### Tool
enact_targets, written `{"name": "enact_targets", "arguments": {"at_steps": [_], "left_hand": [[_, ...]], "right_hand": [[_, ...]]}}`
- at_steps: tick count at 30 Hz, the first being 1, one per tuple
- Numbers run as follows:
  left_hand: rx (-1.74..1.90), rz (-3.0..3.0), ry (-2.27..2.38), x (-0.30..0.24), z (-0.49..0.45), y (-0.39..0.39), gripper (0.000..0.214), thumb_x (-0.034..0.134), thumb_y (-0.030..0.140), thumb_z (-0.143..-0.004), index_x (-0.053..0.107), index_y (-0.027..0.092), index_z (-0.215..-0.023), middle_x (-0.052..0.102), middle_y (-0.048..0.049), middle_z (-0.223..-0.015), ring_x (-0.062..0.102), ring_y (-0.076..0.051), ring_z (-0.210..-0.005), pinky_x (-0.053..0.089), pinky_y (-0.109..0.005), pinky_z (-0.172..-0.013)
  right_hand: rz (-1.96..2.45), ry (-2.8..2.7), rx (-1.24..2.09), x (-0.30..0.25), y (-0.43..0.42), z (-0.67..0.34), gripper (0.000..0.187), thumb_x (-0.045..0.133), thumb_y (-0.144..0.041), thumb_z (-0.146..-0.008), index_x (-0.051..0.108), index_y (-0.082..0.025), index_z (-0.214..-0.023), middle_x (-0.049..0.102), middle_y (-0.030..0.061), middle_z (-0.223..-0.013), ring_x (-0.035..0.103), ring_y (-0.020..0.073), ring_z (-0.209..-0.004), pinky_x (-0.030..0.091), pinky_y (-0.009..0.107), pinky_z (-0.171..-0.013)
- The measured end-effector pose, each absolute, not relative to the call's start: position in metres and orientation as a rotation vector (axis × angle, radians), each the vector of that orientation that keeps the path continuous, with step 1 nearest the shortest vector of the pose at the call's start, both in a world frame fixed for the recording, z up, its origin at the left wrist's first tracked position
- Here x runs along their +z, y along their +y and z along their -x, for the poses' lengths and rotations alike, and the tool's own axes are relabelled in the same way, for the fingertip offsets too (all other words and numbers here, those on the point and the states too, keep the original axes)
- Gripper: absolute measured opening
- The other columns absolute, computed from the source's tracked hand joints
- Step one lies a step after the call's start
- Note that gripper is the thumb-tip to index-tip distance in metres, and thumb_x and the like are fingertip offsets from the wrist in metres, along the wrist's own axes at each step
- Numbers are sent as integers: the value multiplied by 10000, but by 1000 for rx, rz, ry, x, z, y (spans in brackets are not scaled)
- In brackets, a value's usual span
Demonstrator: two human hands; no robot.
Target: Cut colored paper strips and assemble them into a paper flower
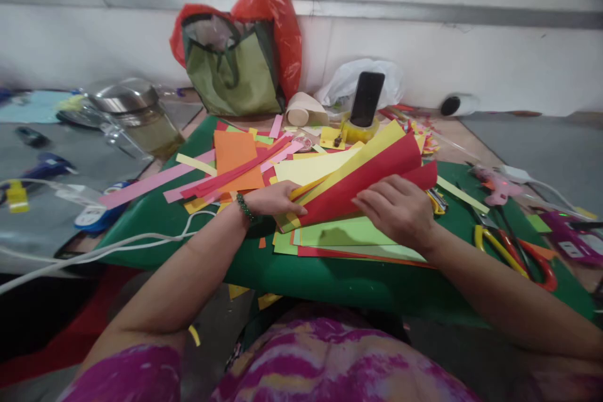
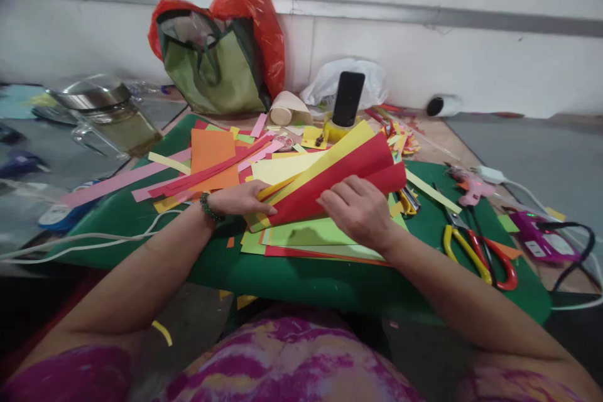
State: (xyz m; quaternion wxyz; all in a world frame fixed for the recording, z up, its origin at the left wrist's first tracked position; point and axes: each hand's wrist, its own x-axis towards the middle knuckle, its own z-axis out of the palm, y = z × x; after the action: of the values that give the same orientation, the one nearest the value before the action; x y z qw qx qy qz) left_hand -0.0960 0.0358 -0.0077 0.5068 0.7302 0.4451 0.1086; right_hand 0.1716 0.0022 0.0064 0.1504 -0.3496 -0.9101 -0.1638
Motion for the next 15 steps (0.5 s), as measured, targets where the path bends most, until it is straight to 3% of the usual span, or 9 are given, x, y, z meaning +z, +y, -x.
{"name": "enact_targets", "arguments": {"at_steps": [2, 6, 15], "left_hand": [[266, -1713, 1079, -9, 98, 38, 344, 725, 401, -635, 658, 138, -845, 693, -45, -833, 611, -172, -708, 463, -250, -600], [274, -1651, 1096, -10, 98, 40, 360, 759, 408, -600, 682, 152, -842, 708, -38, -825, 612, -177, -702, 463, -253, -585], [293, -1672, 1164, -9, 99, 40, 439, 792, 460, -561, 670, 160, -858, 709, -40, -880, 611, -198, -775, 466, -278, -647]], "right_hand": [[887, -2752, -384, 3, -6, -173, 263, 513, -366, -927, 672, -160, -888, 693, 84, -812, 579, 202, -752, 398, 307, -659], [1020, -3030, -139, -5, -20, -173, 369, 605, -397, -864, 630, -102, -1084, 685, 141, -1021, 623, 251, -892, 452, 317, -694], [1283, -3255, 21, 5, -32, -164, 200, 583, -151, -833, 627, -100, -1021, 686, 126, -901, 650, 236, -787, 387, 293, -585]]}}
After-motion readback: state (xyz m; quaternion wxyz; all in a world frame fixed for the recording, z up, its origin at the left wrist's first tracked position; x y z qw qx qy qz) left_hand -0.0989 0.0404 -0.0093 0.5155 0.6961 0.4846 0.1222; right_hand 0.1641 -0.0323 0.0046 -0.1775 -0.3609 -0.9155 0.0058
